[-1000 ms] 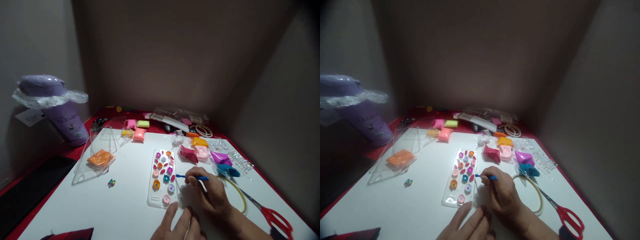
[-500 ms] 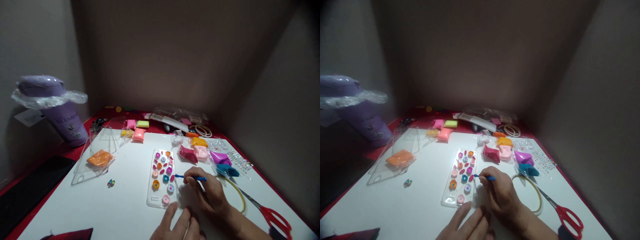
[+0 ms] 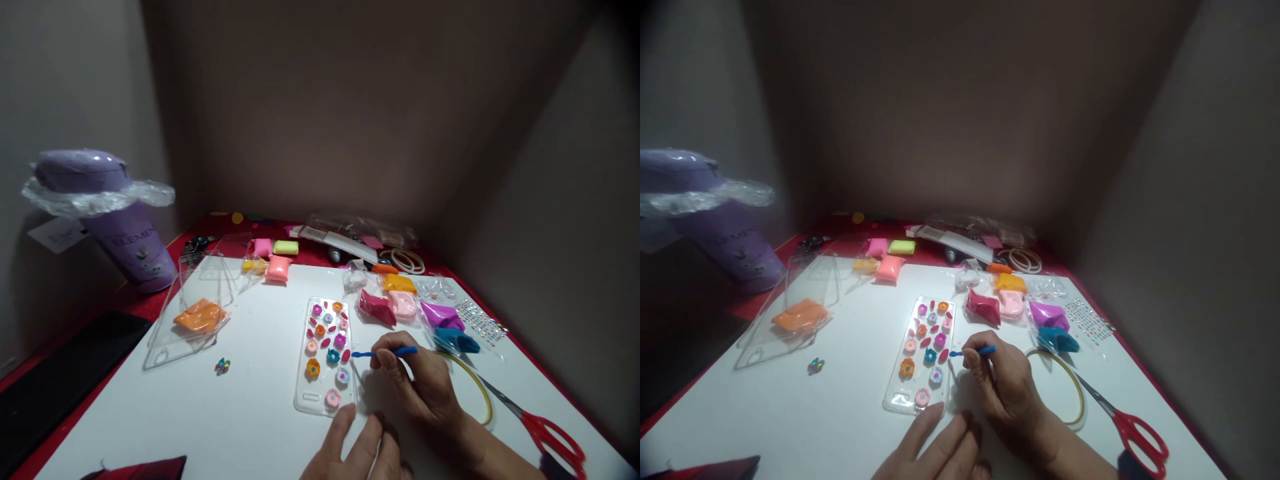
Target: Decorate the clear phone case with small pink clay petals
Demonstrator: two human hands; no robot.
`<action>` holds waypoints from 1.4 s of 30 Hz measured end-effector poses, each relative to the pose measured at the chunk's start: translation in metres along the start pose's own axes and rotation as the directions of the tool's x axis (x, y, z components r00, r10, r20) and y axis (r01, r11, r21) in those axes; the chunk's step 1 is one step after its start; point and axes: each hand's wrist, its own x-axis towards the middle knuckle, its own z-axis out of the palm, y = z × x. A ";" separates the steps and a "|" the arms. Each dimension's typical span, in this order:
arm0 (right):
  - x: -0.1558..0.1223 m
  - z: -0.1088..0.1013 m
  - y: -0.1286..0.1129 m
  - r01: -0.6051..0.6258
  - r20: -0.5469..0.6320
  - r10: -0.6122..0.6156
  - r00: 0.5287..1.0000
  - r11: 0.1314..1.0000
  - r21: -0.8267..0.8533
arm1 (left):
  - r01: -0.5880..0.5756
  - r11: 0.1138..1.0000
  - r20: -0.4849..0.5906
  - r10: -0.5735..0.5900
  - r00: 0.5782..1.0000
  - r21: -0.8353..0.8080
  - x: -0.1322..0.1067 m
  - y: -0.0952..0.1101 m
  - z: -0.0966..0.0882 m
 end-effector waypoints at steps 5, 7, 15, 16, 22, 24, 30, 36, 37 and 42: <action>0.002 0.000 0.001 0.014 0.008 -0.014 1.000 1.000 0.013 | -0.001 1.000 0.015 0.001 1.000 -0.001 0.001 0.000 -0.002; 0.002 0.000 0.001 0.014 0.000 -0.014 1.000 1.000 0.004 | 0.007 1.000 -0.004 -0.007 1.000 -0.004 0.001 0.001 0.000; 0.001 0.002 0.003 0.019 -0.010 -0.019 1.000 1.000 0.014 | 0.013 1.000 -0.008 -0.013 1.000 -0.004 0.001 0.000 0.001; 0.001 0.002 0.003 0.013 -0.007 -0.013 1.000 1.000 0.017 | 0.012 1.000 -0.003 -0.012 1.000 -0.007 0.001 0.000 0.001; 0.000 0.000 0.002 0.016 -0.002 -0.016 1.000 1.000 0.003 | -0.005 1.000 0.004 0.005 1.000 0.002 0.000 0.001 0.000; 0.000 -0.001 0.001 0.016 0.004 -0.016 1.000 1.000 0.002 | 0.001 1.000 -0.006 -0.001 1.000 0.004 0.000 0.002 0.001; 0.002 0.000 0.001 0.034 0.010 -0.035 0.999 0.999 0.020 | -0.003 1.000 -0.001 0.003 1.000 0.006 -0.001 0.002 0.001; 0.002 0.001 0.003 0.064 -0.003 -0.064 0.998 0.998 0.020 | 0.009 1.000 -0.004 -0.009 1.000 -0.007 -0.001 0.002 0.000; 0.001 0.001 0.003 0.064 -0.005 -0.064 0.998 0.998 0.024 | 0.010 1.000 -0.003 -0.010 1.000 -0.006 -0.001 0.002 0.000; 0.001 0.002 0.002 0.024 -0.002 -0.024 1.000 0.999 0.040 | -0.009 1.000 0.001 0.009 1.000 0.010 0.001 0.000 -0.001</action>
